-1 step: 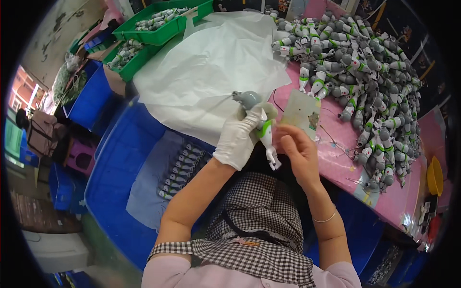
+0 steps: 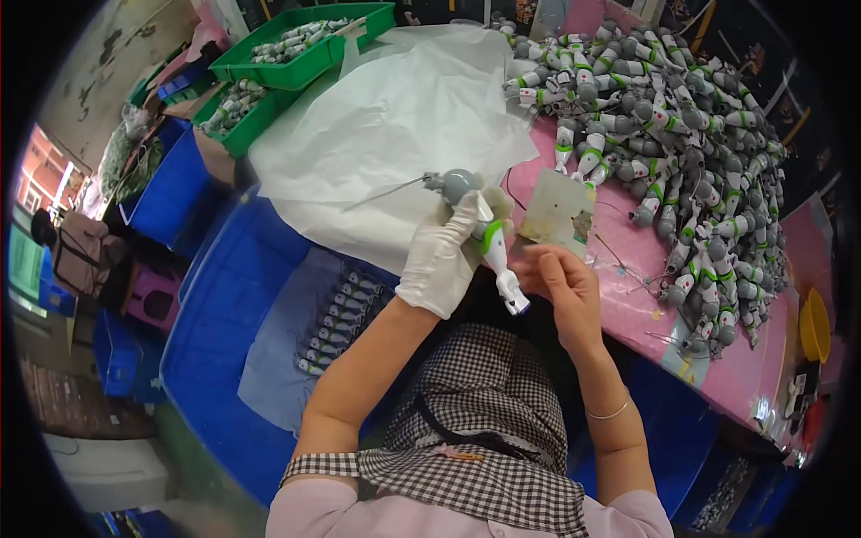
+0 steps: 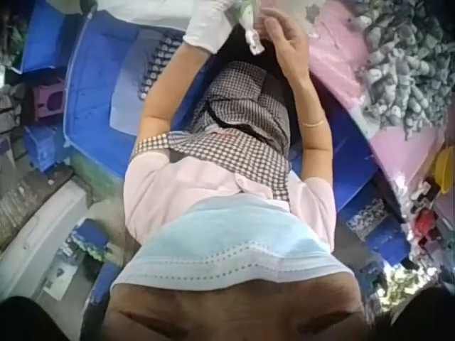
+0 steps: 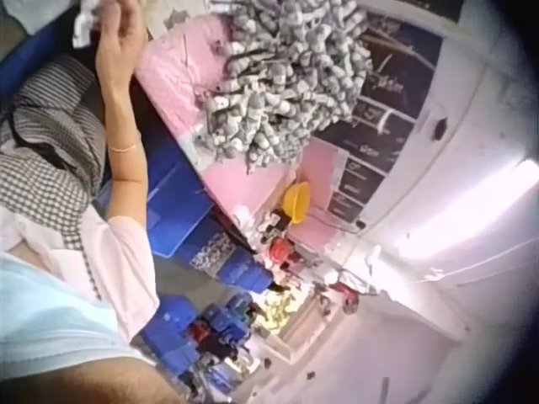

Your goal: Assembling small plastic bear figurines using a stationary assembly jig and placing finished units into a blue bin.

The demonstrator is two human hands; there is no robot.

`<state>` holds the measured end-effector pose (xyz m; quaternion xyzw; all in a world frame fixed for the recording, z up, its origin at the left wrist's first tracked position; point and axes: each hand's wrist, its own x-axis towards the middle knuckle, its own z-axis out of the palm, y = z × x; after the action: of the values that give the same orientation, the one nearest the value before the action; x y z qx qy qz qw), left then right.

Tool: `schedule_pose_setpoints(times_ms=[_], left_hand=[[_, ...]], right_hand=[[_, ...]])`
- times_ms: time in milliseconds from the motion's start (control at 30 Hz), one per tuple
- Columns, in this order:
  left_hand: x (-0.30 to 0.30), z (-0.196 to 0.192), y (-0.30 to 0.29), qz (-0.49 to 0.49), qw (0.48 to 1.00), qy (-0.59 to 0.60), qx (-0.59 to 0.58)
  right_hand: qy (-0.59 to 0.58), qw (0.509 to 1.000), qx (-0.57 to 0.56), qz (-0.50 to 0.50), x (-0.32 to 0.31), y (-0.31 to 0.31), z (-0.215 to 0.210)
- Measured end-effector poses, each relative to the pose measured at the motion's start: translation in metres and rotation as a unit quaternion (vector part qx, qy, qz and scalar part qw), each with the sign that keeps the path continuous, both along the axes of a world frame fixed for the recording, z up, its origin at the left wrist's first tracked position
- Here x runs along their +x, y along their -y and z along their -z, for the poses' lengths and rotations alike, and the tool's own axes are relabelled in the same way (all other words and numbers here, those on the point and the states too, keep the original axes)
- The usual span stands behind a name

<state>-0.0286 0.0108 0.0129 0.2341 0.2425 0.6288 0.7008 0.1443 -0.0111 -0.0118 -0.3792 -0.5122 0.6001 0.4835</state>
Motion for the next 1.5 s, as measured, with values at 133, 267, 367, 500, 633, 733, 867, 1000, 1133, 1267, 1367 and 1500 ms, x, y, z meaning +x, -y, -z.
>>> schedule_pose_setpoints(times_ms=[133,267,367,500,633,733,867,1000,1133,1267,1367,1500], left_hand=[[0.017,0.006,-0.003,0.013,0.992,0.112,0.052],[0.031,0.005,0.003,0.087,0.971,0.216,0.047],[0.041,-0.002,0.009,0.149,0.968,0.188,0.074],[0.036,-0.003,0.010,0.165,0.973,0.146,0.075],[0.039,-0.004,0.012,0.172,0.977,0.121,0.038],[0.042,-0.005,0.013,0.161,0.981,0.106,-0.003],[0.035,0.014,0.009,0.182,0.979,0.091,0.023],[0.038,0.015,0.013,0.156,0.985,0.071,-0.013],[0.040,0.014,0.016,0.148,0.986,0.075,-0.019],[0.052,0.012,0.028,0.079,0.992,-0.100,-0.009],[0.056,0.018,0.034,0.013,0.959,-0.283,0.017],[0.053,0.021,0.027,-0.034,0.965,-0.260,-0.022]], right_hand=[[-0.195,0.962,-0.140,-0.133,0.030,0.011,0.024],[-0.537,0.797,-0.178,-0.211,0.007,0.035,0.025],[-0.625,0.733,-0.166,-0.211,-0.008,0.039,0.030],[-0.576,0.796,-0.061,-0.178,-0.004,0.031,0.030],[-0.287,0.947,0.118,-0.080,0.015,0.029,0.029],[-0.133,0.964,0.231,-0.013,0.022,0.026,0.023],[0.118,0.930,0.347,0.024,0.031,0.030,0.015],[0.166,0.913,0.373,0.012,0.034,0.030,0.017],[0.141,0.930,0.339,0.004,0.034,0.030,0.019],[0.102,0.957,0.273,0.000,0.034,0.028,0.027],[0.090,0.951,0.294,-0.006,0.033,0.027,0.033],[0.084,0.946,0.312,-0.012,0.026,0.027,0.035]])
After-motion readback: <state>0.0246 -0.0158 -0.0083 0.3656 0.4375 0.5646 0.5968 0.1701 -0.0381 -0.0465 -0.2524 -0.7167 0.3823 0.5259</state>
